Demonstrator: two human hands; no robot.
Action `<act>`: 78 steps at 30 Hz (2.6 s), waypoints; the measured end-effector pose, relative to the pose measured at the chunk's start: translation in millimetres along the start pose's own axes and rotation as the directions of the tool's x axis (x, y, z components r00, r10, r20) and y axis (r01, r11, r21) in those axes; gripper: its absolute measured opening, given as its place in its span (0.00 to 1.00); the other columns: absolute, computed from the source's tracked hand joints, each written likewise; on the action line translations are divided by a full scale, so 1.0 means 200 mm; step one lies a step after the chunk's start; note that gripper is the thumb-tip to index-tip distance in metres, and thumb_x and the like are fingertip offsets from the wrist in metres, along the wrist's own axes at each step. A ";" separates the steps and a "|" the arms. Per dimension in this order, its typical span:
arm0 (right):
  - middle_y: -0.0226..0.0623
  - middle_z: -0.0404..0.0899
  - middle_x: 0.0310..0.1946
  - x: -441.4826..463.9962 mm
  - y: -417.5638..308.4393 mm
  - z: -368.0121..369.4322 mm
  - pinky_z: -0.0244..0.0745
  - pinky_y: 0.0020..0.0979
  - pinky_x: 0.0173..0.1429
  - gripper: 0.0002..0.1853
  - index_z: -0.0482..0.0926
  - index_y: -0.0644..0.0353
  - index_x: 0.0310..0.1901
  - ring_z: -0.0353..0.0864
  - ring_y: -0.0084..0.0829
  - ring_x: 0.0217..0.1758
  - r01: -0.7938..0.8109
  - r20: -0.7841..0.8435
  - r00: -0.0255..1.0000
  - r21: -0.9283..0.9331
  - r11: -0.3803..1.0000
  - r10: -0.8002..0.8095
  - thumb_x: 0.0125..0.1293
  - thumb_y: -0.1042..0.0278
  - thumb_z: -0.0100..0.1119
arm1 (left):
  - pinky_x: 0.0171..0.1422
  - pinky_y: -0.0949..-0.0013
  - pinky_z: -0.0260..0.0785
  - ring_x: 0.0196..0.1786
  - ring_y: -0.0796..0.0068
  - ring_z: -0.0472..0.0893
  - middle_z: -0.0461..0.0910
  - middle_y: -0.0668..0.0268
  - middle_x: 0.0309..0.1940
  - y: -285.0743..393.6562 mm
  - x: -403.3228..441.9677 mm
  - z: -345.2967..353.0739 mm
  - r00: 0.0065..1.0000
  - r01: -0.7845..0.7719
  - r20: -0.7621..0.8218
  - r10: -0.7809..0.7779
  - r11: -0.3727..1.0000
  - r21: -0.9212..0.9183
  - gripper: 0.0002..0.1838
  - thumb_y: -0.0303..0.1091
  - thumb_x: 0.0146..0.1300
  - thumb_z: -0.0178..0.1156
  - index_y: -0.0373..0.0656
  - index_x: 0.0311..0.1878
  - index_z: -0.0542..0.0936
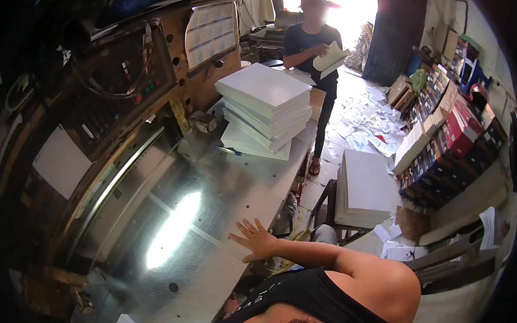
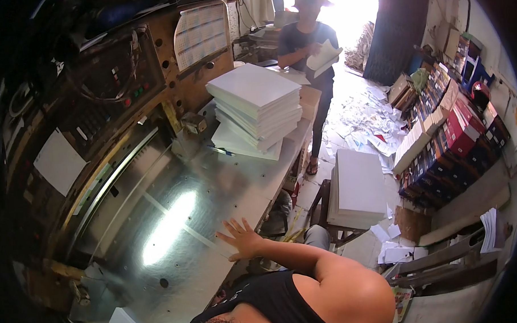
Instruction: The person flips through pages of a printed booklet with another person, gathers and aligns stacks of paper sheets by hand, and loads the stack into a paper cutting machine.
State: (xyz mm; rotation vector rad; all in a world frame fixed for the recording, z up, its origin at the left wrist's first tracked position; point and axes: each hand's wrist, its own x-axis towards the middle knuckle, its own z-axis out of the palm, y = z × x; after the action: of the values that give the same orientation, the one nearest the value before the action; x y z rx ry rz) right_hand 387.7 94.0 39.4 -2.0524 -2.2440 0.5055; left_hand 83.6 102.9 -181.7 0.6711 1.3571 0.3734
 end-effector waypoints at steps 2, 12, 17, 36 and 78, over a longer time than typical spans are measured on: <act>0.59 0.38 0.88 0.00 0.01 0.01 0.29 0.70 0.87 0.58 0.42 0.39 0.89 0.33 0.64 0.91 0.003 -0.006 1.000 -0.007 1.000 -0.004 0.66 0.27 0.63 | 0.46 0.68 0.77 0.38 0.76 0.82 0.87 0.68 0.42 -0.02 0.01 -0.01 1.000 0.000 -0.004 0.000 1.000 -0.015 0.08 0.36 0.75 0.64 0.42 0.49 0.86; 0.65 0.37 0.87 0.01 0.03 -0.01 0.29 0.73 0.85 0.58 0.46 0.41 0.88 0.33 0.70 0.89 0.010 0.012 1.000 -0.046 0.999 -0.009 0.65 0.24 0.61 | 0.45 0.68 0.77 0.37 0.76 0.82 0.87 0.69 0.42 -0.30 0.01 -0.04 0.987 -0.127 -0.127 0.099 0.963 -0.239 0.08 0.36 0.76 0.63 0.43 0.48 0.86; 0.67 0.37 0.86 0.02 0.01 -0.02 0.24 0.74 0.84 0.61 0.46 0.46 0.88 0.31 0.70 0.89 0.024 0.013 1.000 -0.026 0.999 -0.023 0.63 0.22 0.62 | 0.45 0.68 0.77 0.37 0.76 0.82 0.87 0.69 0.42 -0.51 0.19 0.01 0.972 -0.212 -0.173 0.157 0.904 -0.371 0.08 0.37 0.76 0.63 0.43 0.47 0.86; 0.69 0.34 0.86 0.03 0.02 0.00 0.23 0.75 0.83 0.62 0.46 0.50 0.88 0.30 0.73 0.88 0.023 0.042 0.999 -0.019 1.000 -0.022 0.63 0.23 0.63 | 0.33 0.69 0.72 0.30 0.72 0.81 0.84 0.65 0.33 -0.21 -0.16 0.13 0.932 -0.278 -0.282 0.227 0.949 -0.153 0.16 0.40 0.80 0.55 0.41 0.39 0.84; 0.68 0.33 0.87 0.03 0.01 -0.01 0.22 0.75 0.83 0.61 0.46 0.49 0.88 0.29 0.71 0.89 0.007 0.059 0.998 -0.036 0.999 -0.005 0.64 0.22 0.61 | 0.52 0.56 0.75 0.44 0.59 0.84 0.87 0.54 0.39 -0.22 -0.18 0.08 0.895 -0.271 -0.132 0.426 0.755 0.597 0.16 0.40 0.77 0.54 0.37 0.45 0.84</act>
State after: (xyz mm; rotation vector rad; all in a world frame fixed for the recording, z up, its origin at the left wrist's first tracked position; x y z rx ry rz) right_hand 389.6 100.8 40.2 -2.0738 -2.3075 0.5364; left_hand 87.0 44.2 -180.0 1.4376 1.6095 0.3663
